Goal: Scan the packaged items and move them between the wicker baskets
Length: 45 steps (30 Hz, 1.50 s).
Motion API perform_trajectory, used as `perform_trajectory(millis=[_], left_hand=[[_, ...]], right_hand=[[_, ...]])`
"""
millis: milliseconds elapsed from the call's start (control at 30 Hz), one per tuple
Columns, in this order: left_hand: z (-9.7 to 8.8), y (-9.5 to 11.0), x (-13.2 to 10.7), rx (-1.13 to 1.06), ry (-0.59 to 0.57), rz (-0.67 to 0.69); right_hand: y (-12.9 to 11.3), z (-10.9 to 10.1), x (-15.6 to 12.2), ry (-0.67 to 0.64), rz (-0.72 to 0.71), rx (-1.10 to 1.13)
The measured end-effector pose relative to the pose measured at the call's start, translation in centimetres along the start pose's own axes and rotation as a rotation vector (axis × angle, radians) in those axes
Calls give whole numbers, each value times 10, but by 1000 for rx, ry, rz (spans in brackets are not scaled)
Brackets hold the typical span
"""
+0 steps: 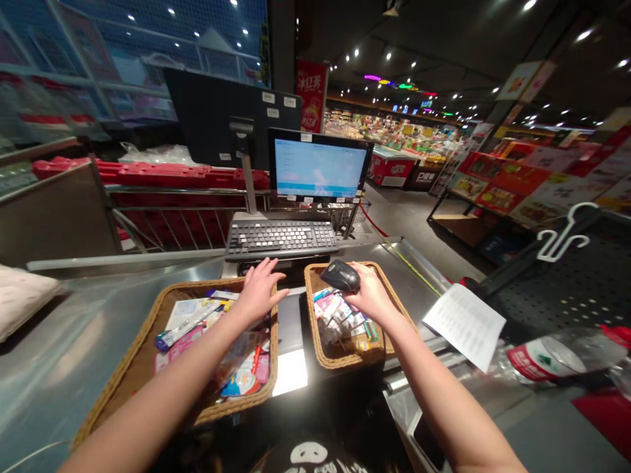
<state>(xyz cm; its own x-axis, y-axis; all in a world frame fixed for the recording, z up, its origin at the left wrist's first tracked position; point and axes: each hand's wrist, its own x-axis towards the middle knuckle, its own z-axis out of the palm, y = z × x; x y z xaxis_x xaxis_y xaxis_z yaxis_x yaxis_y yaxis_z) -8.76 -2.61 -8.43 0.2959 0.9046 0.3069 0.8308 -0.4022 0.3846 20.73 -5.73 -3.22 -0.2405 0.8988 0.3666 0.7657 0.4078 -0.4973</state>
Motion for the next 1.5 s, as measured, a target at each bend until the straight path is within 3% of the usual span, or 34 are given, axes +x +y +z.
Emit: perform_trajectory(millis=[233, 367, 500, 700, 867, 1200, 1367, 1500], left_hand=[[85, 94, 64, -12, -212, 241], [128, 132, 89, 99, -315, 303], [166, 150, 102, 203, -399, 319], [205, 153, 100, 275, -445, 309], [214, 148, 98, 256, -432, 270], [208, 146, 100, 360, -438, 256], [188, 142, 108, 310, -408, 268], [161, 129, 110, 222, -314, 386]], right_hand=[[53, -31, -13, 36, 143, -106], [76, -39, -23, 62, 208, -99], [95, -46, -31, 97, 252, -104], [117, -51, -36, 91, 296, -93], [125, -50, -34, 78, 306, -71], [123, -46, -30, 34, 308, -64], [120, -51, -32, 71, 297, -86], [114, -54, -34, 84, 284, -78]])
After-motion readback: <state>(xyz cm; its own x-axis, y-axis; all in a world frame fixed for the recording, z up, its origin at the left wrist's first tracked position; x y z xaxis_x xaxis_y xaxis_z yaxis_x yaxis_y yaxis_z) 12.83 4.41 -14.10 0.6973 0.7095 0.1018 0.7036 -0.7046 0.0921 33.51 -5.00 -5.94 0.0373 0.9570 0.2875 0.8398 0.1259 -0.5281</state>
